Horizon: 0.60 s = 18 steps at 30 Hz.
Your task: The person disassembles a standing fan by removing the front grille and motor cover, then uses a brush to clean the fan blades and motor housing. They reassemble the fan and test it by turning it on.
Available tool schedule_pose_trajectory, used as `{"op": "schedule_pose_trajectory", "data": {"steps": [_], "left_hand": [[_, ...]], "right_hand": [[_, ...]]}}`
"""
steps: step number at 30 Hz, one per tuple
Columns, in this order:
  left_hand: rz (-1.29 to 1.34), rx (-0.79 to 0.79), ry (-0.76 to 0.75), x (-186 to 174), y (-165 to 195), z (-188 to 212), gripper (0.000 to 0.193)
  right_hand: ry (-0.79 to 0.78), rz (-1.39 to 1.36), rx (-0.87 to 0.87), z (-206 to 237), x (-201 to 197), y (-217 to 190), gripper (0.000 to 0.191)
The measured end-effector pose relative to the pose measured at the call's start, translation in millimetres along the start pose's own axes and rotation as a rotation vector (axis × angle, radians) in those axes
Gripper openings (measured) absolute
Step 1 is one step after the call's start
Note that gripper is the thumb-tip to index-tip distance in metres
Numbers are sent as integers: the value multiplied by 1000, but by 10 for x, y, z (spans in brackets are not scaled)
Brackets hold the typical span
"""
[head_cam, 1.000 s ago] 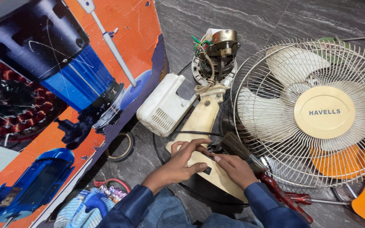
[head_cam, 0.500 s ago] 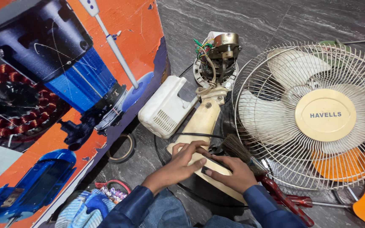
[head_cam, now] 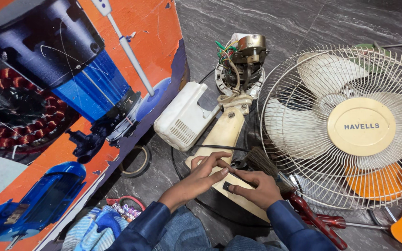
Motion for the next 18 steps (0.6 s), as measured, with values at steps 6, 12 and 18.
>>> {"op": "schedule_pose_trajectory", "data": {"steps": [6, 12, 18], "left_hand": [[13, 10, 0, -16, 37, 10, 66], [-50, 85, 3, -22, 90, 39, 72], [-98, 165, 5, -2, 76, 45, 65]], "right_hand": [[12, -96, -44, -57, 27, 118, 55], [24, -14, -72, -73, 3, 243, 55], [106, -77, 39, -106, 4, 379, 52]]}}
Point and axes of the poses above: each hand's wrist, its own z-axis away from the middle knuckle, its own x-axis out of the palm, y = z × x, the point moved 6 cm from there along -z, towards the middle knuckle, and after that the axes turned 4 degrees about z, right-handed, at the moved point
